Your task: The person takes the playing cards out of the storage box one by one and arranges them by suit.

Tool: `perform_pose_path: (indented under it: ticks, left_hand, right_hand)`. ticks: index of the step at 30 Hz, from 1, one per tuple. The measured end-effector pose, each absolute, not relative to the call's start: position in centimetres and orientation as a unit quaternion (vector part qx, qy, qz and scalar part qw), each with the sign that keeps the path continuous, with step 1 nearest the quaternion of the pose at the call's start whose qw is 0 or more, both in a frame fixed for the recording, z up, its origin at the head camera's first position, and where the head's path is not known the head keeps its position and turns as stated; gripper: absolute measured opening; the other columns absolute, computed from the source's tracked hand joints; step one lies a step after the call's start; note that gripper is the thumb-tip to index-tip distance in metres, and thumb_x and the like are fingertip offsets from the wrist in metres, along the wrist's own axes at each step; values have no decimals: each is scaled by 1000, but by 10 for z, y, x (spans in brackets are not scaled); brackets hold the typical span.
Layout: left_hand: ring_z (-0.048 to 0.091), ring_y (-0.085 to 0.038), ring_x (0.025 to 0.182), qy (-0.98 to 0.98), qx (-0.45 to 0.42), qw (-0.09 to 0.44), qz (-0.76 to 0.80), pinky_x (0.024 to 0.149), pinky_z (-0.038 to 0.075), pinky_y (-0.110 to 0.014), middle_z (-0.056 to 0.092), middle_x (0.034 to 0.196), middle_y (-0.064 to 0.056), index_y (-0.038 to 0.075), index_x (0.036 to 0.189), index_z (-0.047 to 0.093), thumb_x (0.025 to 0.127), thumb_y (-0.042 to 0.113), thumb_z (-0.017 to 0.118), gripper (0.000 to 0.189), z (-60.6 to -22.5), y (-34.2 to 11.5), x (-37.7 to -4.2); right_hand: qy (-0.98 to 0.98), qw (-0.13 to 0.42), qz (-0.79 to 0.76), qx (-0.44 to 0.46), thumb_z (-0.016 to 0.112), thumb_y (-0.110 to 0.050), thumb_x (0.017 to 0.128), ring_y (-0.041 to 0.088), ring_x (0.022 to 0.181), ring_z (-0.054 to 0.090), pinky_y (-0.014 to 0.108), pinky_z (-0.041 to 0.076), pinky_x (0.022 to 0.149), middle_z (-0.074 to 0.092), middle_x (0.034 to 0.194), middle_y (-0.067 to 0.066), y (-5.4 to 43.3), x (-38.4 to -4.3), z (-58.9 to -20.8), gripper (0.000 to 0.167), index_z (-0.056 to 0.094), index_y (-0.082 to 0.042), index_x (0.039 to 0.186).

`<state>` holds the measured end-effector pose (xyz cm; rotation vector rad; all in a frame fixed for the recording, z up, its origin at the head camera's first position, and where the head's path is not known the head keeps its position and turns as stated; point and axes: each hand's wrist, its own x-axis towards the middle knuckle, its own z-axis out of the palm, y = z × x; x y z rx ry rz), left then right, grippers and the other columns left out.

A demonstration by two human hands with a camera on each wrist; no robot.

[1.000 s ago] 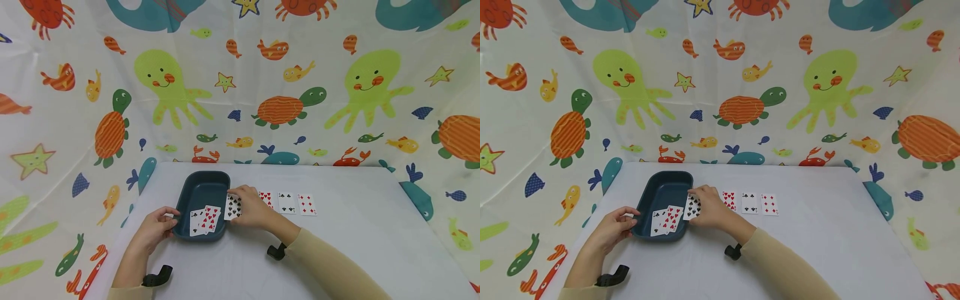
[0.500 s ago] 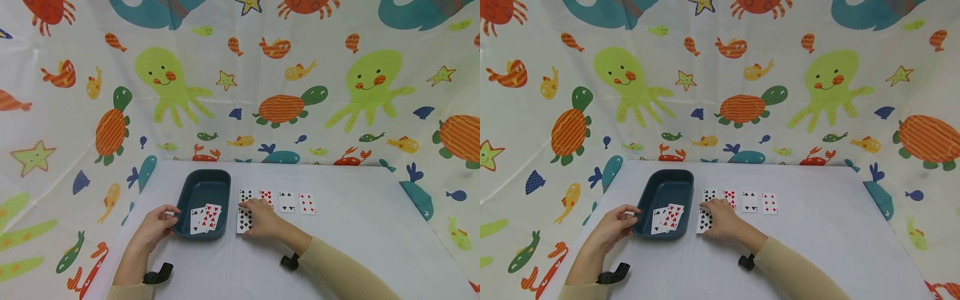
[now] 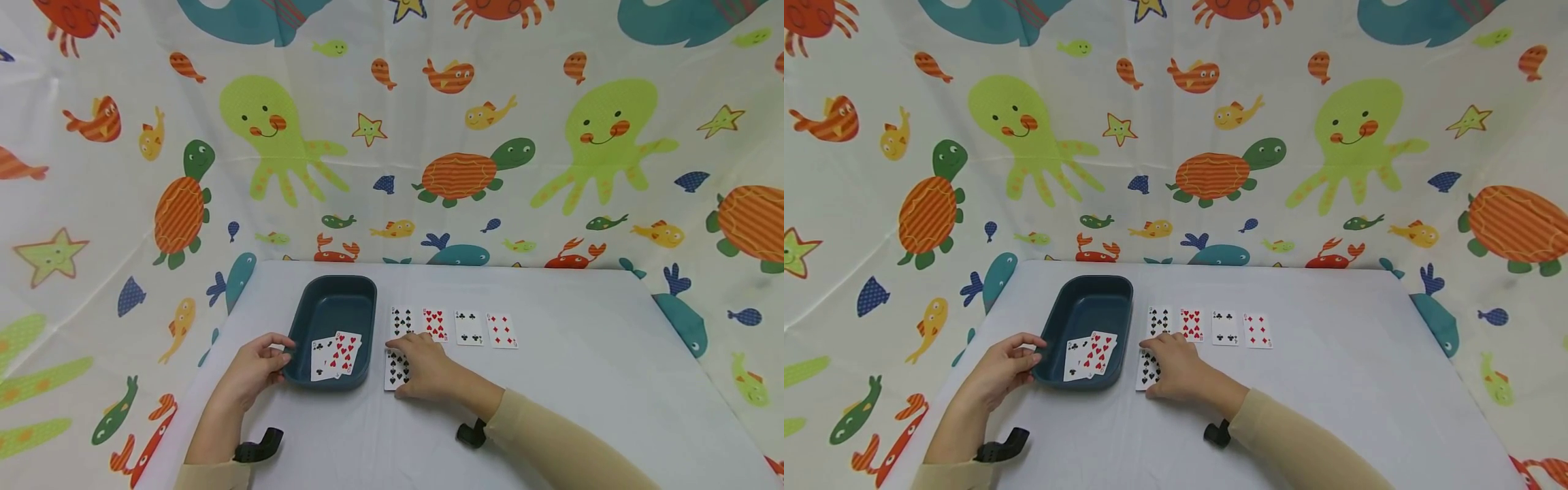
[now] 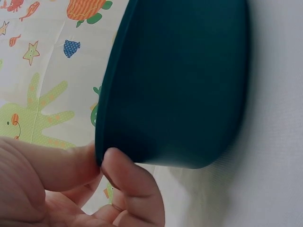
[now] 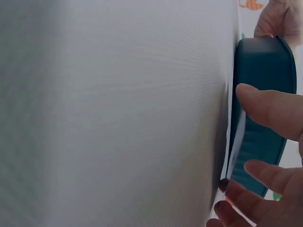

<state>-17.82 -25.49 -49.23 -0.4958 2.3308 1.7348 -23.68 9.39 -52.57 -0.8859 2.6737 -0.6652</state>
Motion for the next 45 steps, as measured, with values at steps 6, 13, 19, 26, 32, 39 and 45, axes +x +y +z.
perform_pose_path:
  ticks: [6, 13, 19, 26, 32, 39, 45]
  left_hand:
    - [61, -21, 76, 788, -171, 97, 584, 69, 59, -29, 63, 93, -10, -2, 136, 62, 105, 4, 63, 32, -492, -255, -179]
    - [60, -22, 77, 787, -173, 94, 584, 70, 59, -28, 64, 95, -12, -2, 136, 62, 104, 3, 63, 32, -493, -254, -179]
    - [60, -22, 77, 785, -172, 96, 587, 70, 59, -28, 64, 94, -11, -2, 136, 62, 104, 3, 62, 32, -493, -255, -177]
    - [60, -22, 76, 785, -176, 93, 586, 69, 59, -29, 63, 93, -11, -2, 135, 62, 104, 3, 63, 31, -495, -256, -177]
    - [60, -22, 75, 784, -177, 94, 587, 69, 59, -29, 63, 93, -11, -1, 135, 62, 104, 3, 63, 31, -494, -255, -177]
    - [61, -21, 74, 783, -174, 96, 590, 69, 59, -29, 63, 93, -11, -2, 135, 62, 104, 3, 62, 32, -493, -255, -178]
    - [61, -20, 73, 781, -172, 97, 592, 69, 59, -29, 64, 93, -10, -1, 135, 62, 104, 4, 63, 31, -492, -256, -177]
  right_hand:
    - [913, 124, -247, -300, 95, -35, 76, 31, 139, 51, 56, 44, 117, 60, 151, 5, 97, -239, -522, 90, 55, -18, 155]
    - [910, 116, -272, -292, 95, -31, 76, 35, 147, 48, 58, 40, 122, 56, 157, 9, 102, -243, -515, 93, 52, -17, 157]
    - [918, 100, -261, -282, 95, -34, 79, 36, 155, 40, 67, 35, 123, 47, 165, 9, 97, -243, -501, 94, 49, -22, 160]
    - [928, 72, -220, -293, 91, -39, 83, 38, 158, 32, 72, 31, 122, 36, 172, 10, 78, -241, -482, 95, 43, -24, 164]
    - [929, 52, -205, -304, 88, -42, 87, 37, 157, 31, 70, 30, 124, 37, 171, 11, 60, -239, -473, 96, 38, -24, 167]
    - [924, 43, -189, -328, 86, -46, 89, 37, 160, 27, 69, 27, 125, 31, 174, 13, 34, -242, -468, 98, 33, -24, 169]
    - [931, 32, -134, -338, 82, -51, 91, 36, 157, 30, 65, 28, 126, 34, 171, 12, 4, -244, -478, 96, 32, -25, 169]
